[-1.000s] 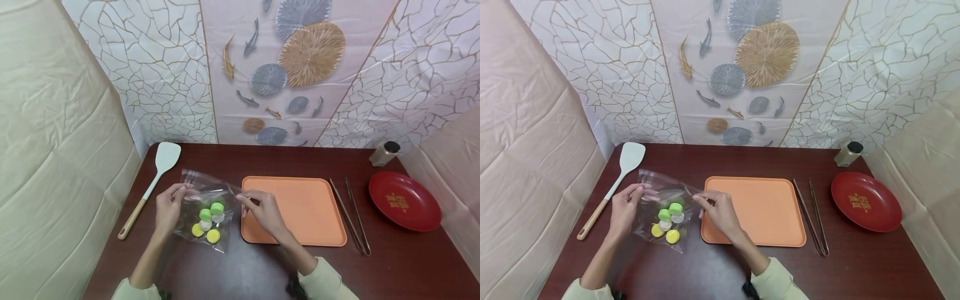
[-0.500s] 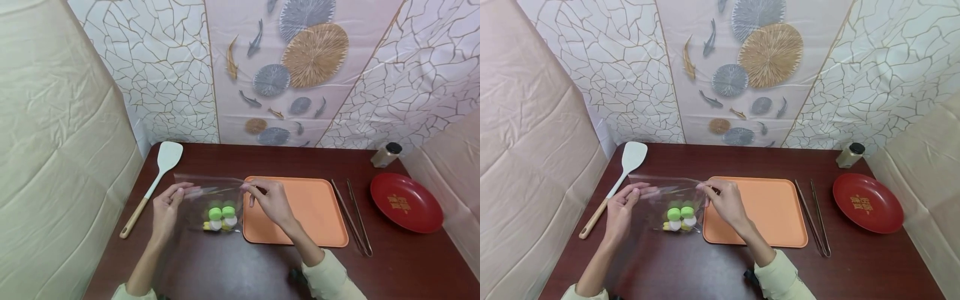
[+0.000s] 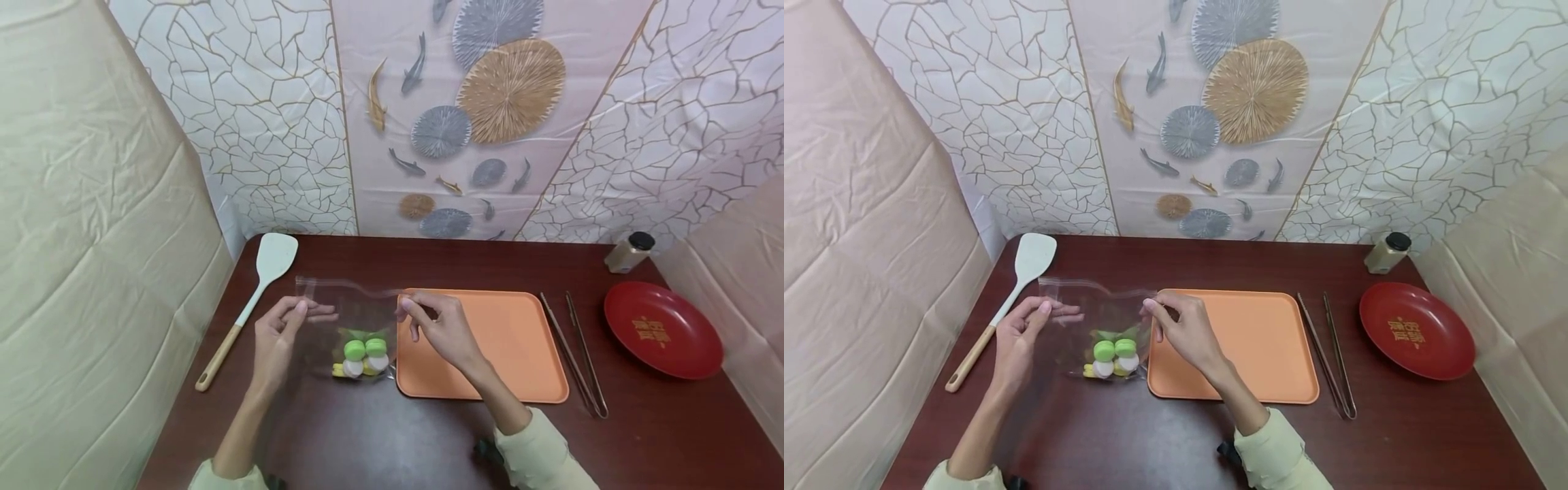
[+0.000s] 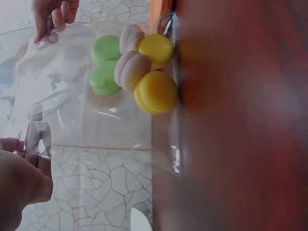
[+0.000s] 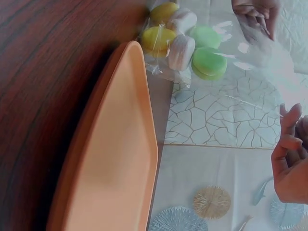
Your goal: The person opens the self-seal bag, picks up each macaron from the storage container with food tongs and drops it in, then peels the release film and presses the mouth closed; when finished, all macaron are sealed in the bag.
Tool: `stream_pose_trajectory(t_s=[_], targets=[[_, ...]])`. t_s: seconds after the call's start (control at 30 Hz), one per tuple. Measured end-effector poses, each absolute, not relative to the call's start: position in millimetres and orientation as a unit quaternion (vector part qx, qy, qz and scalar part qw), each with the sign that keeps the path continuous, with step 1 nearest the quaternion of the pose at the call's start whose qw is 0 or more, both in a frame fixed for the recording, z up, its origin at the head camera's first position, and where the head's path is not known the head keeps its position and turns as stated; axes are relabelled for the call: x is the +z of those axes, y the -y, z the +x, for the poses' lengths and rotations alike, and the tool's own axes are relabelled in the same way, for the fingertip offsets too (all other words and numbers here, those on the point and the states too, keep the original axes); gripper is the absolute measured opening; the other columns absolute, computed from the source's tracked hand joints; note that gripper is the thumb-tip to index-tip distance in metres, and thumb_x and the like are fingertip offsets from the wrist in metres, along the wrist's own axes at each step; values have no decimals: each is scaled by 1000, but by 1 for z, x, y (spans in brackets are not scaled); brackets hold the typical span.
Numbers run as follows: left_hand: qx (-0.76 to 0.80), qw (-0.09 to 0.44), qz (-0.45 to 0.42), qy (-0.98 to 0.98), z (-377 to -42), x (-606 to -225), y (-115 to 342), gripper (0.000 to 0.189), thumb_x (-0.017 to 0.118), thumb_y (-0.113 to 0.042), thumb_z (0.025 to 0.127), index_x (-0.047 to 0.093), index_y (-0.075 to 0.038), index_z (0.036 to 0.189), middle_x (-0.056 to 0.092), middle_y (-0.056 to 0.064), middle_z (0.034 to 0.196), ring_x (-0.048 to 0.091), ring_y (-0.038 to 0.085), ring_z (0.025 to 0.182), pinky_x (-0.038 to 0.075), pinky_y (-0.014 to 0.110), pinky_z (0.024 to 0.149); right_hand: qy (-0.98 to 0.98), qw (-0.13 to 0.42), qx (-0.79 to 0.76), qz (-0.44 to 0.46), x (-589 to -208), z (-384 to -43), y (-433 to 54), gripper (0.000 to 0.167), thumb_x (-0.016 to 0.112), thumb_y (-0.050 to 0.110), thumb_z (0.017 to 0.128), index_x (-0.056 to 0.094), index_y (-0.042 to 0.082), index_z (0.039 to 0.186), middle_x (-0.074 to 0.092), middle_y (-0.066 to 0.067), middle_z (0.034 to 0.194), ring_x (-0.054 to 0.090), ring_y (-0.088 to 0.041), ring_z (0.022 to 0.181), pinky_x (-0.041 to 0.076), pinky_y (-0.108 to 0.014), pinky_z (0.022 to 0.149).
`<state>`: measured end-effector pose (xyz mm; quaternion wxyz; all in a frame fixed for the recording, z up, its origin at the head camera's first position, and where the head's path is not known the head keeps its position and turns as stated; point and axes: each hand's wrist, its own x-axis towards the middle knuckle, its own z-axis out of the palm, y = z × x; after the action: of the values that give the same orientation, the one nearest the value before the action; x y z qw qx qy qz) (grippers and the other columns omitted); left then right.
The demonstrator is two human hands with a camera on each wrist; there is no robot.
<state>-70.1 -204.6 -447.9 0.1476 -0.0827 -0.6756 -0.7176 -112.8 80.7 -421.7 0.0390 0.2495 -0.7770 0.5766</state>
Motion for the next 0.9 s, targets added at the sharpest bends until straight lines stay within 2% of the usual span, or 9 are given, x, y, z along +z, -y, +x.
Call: stream_pose_trajectory(t_s=[0.07,0.17,0.3,0.4,0.5,0.57,0.67,0.77,0.9], targets=[[-714,147,-103,677,-71,-445,202,30,54,-12,117,63,16,122,83,19,111,84,24,99,55,30,109,779,34,575,248,-422,-112,-82,22,66,15,111,79,8,95,76,-3,83,63,-15,55,38,-26,50],[-705,163,-99,683,-74,-442,197,26,59,-12,115,68,11,120,84,17,105,84,23,98,56,29,107,779,30,576,245,-422,-111,-83,23,66,15,111,80,7,94,76,-3,83,62,-16,54,39,-26,51],[-703,182,-75,684,-76,-438,194,23,64,-12,112,72,9,115,85,11,97,84,22,93,60,28,98,778,27,581,240,-424,-112,-86,23,66,14,111,80,7,95,78,-5,86,63,-17,55,46,-29,54],[-701,183,-68,686,-75,-437,194,24,64,-13,113,74,9,116,84,16,97,84,25,91,63,29,89,778,27,582,233,-426,-113,-91,22,67,13,111,80,5,95,78,-5,86,63,-18,55,52,-31,59],[-703,175,-76,685,-75,-437,193,26,62,-15,114,74,8,119,83,21,100,84,30,92,66,31,81,782,23,578,232,-428,-115,-98,22,66,11,111,81,4,97,77,-5,83,63,-21,55,52,-31,61],[-703,173,-85,684,-77,-437,192,28,61,-16,114,74,8,119,83,20,103,84,31,94,65,32,85,788,17,570,234,-428,-117,-102,22,66,12,111,81,6,97,77,-4,83,64,-22,56,51,-31,59],[-714,173,-92,673,-81,-437,190,30,62,-17,114,73,10,117,84,16,105,83,33,97,61,33,99,799,11,551,239,-428,-118,-107,20,66,14,111,82,9,100,76,-2,81,64,-20,57,49,-29,58],[-726,171,-95,659,-83,-438,188,29,62,-16,114,73,10,118,85,13,105,83,36,99,56,34,108,803,68,538,248,-425,-119,-108,11,71,12,108,82,12,109,75,-1,84,62,-14,58,47,-25,58],[-740,171,-101,643,-83,-439,185,28,60,-13,114,73,10,121,84,14,107,83,35,100,59,37,105,767,244,512,299,-411,-117,-93,19,77,-4,98,79,4,115,73,-8,97,62,-13,62,47,-19,59]])
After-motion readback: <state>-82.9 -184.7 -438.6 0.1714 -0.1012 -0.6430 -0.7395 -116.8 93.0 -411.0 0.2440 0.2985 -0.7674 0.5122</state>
